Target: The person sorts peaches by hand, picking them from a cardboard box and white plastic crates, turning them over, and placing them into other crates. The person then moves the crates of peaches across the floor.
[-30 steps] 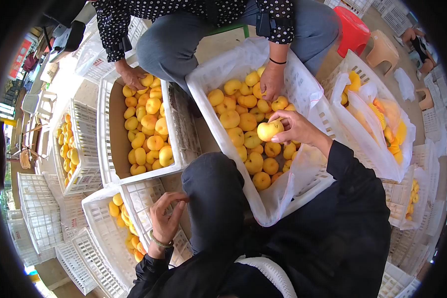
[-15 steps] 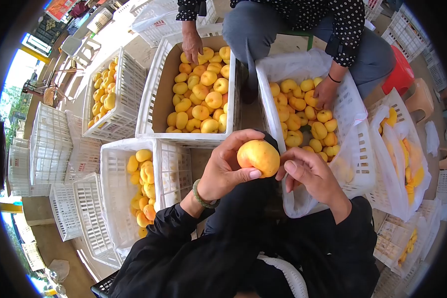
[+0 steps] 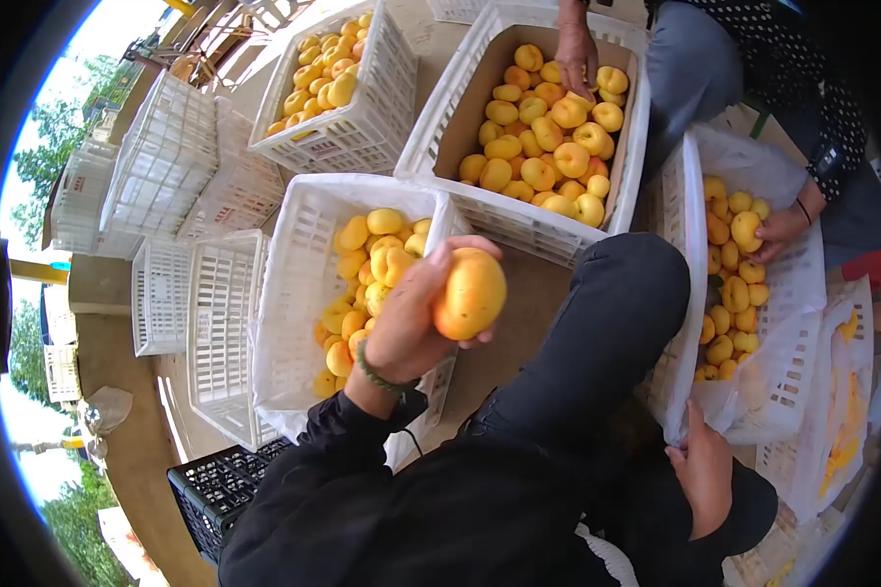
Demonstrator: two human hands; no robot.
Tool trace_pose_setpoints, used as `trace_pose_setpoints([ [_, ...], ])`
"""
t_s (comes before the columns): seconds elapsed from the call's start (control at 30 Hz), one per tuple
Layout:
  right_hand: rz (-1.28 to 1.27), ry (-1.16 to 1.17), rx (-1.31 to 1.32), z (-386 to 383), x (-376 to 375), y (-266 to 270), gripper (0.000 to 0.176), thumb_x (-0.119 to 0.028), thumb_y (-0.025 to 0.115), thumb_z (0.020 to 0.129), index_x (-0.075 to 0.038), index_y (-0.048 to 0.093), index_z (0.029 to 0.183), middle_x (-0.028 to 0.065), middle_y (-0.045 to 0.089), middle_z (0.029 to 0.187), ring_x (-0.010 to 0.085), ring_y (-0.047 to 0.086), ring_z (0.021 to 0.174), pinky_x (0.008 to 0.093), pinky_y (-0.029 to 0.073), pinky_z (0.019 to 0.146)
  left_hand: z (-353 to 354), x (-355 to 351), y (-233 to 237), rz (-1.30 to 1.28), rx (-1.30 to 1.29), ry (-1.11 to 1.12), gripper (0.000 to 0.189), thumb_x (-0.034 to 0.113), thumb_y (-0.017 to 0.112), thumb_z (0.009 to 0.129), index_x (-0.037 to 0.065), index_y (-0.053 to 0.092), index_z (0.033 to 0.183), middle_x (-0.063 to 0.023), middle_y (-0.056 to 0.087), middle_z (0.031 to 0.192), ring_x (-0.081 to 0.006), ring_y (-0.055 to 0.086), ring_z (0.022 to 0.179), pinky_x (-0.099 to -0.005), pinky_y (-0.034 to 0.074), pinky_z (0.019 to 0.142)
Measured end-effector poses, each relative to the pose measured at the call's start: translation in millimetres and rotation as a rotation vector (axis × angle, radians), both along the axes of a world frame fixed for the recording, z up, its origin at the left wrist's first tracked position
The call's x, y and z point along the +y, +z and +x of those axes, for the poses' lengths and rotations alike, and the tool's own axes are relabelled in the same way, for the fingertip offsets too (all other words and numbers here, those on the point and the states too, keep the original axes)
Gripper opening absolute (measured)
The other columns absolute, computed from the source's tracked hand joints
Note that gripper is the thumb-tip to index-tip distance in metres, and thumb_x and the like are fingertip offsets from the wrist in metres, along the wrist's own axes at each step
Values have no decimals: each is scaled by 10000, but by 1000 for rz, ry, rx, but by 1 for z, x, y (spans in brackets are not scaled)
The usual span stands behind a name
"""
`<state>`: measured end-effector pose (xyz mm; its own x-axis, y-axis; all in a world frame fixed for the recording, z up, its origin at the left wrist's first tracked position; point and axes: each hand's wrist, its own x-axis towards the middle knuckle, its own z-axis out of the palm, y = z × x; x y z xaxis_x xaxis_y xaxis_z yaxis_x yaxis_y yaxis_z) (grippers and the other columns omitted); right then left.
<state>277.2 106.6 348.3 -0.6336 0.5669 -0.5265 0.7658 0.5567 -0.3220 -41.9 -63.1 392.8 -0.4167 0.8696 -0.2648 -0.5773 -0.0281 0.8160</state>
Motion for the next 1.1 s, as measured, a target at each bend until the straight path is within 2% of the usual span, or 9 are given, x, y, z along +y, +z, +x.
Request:
trace_pose_setpoints([
  [0.1, 115, 209, -45, 8, -17, 45, 530, -170, 728, 686, -19, 502, 1142, 156, 591, 858, 328, 576, 849, 407, 463, 721, -39, -61, -11, -169, 437, 185, 329, 283, 355, 970, 15, 541, 1014, -65, 568, 852, -114, 570, 701, -238, 485, 588],
  [0.2, 63, 217, 80, 21, -26, 63, 478, -198, 691, 740, -39, 494, 1144, 140, 572, 892, 322, 567, 849, 406, 460, 730, -101, -122, -71, -521, 807, -69, 287, 270, 457, 942, 26, 598, 885, 4, 527, 810, -68, 470, 757, -194, 377, 699],
  [0.43, -110, 152, -180, 36, 65, 84, 459, -247, 670, 753, -68, 537, 1154, 155, 622, 939, 337, 587, 902, 410, 455, 776, -104, -167, -135, -867, 763, -450, 229, 174, 590, 807, 7, 620, 961, -18, 591, 820, -100, 534, 722, -244, 455, 663],
  [0.6, -3, 170, -34, 14, 198, -40, 427, -216, 693, 726, -42, 562, 1092, 137, 632, 809, 302, 612, 753, 388, 472, 666, -100, -167, -155, -752, 731, -399, 388, 43, 634, 723, 15, 587, 1107, -54, 624, 946, -122, 586, 855, -259, 483, 789],
  [0.7, 111, 218, 34, -20, 219, -100, 528, -148, 687, 680, -55, 525, 1174, 167, 604, 994, 312, 580, 958, 401, 473, 763, -117, -177, -175, -849, 750, -251, 434, 27, 627, 714, 15, 562, 1142, -75, 611, 1043, -159, 576, 940, -272, 492, 745],
  [0.8, 151, 287, 68, -38, 228, -174, 570, -101, 655, 692, -77, 485, 1236, 153, 573, 1066, 305, 563, 984, 389, 478, 777, -102, -148, -137, -1011, 1224, -253, 454, 22, 628, 710, 17, 544, 1157, -139, 582, 1110, -250, 579, 982, -347, 507, 725],
  [0.83, 259, 334, 39, -45, 222, -184, 539, -82, 637, 700, -78, 487, 1218, 139, 571, 1051, 303, 564, 974, 389, 484, 767, -97, -141, -122, -1034, 1671, -366, 433, 12, 618, 720, 1, 538, 1146, -149, 580, 1082, -269, 593, 946, -366, 508, 724],
  [1.0, 488, 357, 106, -60, 213, -232, 345, -62, 603, 716, -85, 513, 1048, 108, 567, 981, 285, 571, 942, 382, 499, 711, -50, -31, -42, -845, 1277, -54, 323, 9, 594, 755, -18, 565, 1076, -139, 622, 982, -247, 632, 815, -343, 497, 733],
  [1.1, 363, 385, 103, -52, 223, -217, 352, -95, 598, 726, -89, 541, 1074, 142, 581, 998, 305, 571, 943, 367, 503, 703, -14, 36, -19, -552, 1460, -78, 261, -9, 594, 751, -14, 601, 1012, -129, 640, 910, -228, 639, 797, -312, 491, 742],
])
